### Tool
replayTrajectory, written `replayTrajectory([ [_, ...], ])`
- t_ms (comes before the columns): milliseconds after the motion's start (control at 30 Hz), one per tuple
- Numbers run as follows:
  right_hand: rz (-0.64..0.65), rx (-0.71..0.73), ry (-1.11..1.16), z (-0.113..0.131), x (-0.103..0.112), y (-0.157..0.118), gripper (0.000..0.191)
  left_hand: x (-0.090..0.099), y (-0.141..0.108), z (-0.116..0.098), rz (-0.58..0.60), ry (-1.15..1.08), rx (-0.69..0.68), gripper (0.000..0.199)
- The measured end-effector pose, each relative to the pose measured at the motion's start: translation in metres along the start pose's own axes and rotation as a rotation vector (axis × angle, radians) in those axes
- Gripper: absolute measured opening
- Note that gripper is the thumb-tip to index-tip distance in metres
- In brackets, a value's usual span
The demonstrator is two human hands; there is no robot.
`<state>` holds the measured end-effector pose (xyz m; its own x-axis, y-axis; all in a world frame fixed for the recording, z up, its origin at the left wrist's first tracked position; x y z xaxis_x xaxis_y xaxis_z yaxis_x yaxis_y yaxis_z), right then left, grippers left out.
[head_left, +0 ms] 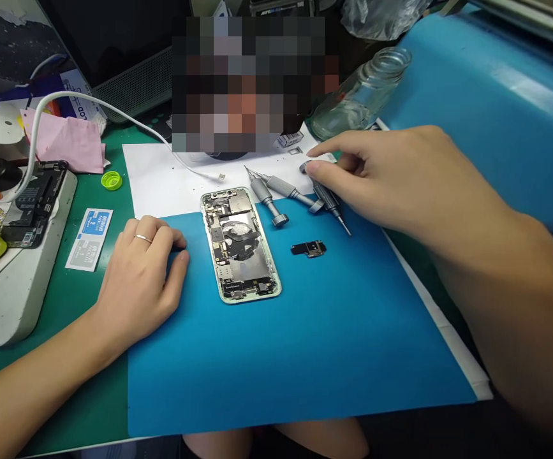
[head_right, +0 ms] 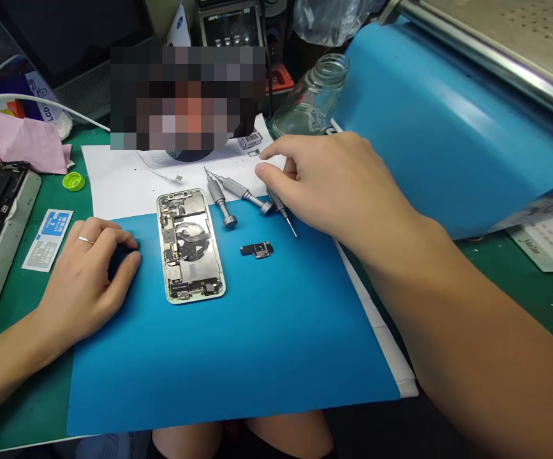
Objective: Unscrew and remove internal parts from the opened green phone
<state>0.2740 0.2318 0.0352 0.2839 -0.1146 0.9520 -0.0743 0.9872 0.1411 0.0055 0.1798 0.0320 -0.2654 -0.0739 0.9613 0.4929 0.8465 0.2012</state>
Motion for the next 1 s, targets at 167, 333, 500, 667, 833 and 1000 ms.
replayTrajectory([
  [167,-0.045,0.02,0.056,0.006,0.006,-0.002,0.036,-0.001,0.001,0.002,0.003,0.0,0.009,0.012],
  [333,-0.079,0.097,0.104,0.015,0.008,-0.003,0.031,-0.001,0.003,0.004,0.01,-0.024,0.018,0.012],
  [500,-0.089,0.193,0.117,0.026,0.007,-0.008,0.03,-0.001,0.003,0.003,0.015,-0.026,0.02,0.014],
  [667,-0.163,0.251,0.108,0.029,0.008,-0.012,0.031,-0.002,0.003,0.001,0.005,-0.034,0.013,0.015],
  [833,-0.23,0.406,0.084,0.032,0.01,-0.015,0.024,-0.001,0.001,-0.004,-0.039,-0.038,-0.049,0.01],
  [1000,-0.259,0.497,0.039,0.045,0.016,-0.02,0.022,0.006,-0.003,-0.021,-0.113,-0.071,-0.211,0.005],
])
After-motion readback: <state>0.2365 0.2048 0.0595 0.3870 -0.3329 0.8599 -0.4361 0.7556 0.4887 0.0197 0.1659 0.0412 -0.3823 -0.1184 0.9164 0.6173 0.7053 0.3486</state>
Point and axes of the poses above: each hand's wrist, its own y-axis towards the middle knuckle, its own x-axis out of the back of the hand, z = x × y, the point moved 8 cm from there along y, towards the middle knuckle, and after that the axes turned 6 degrees about x, right-handed, at the moved point
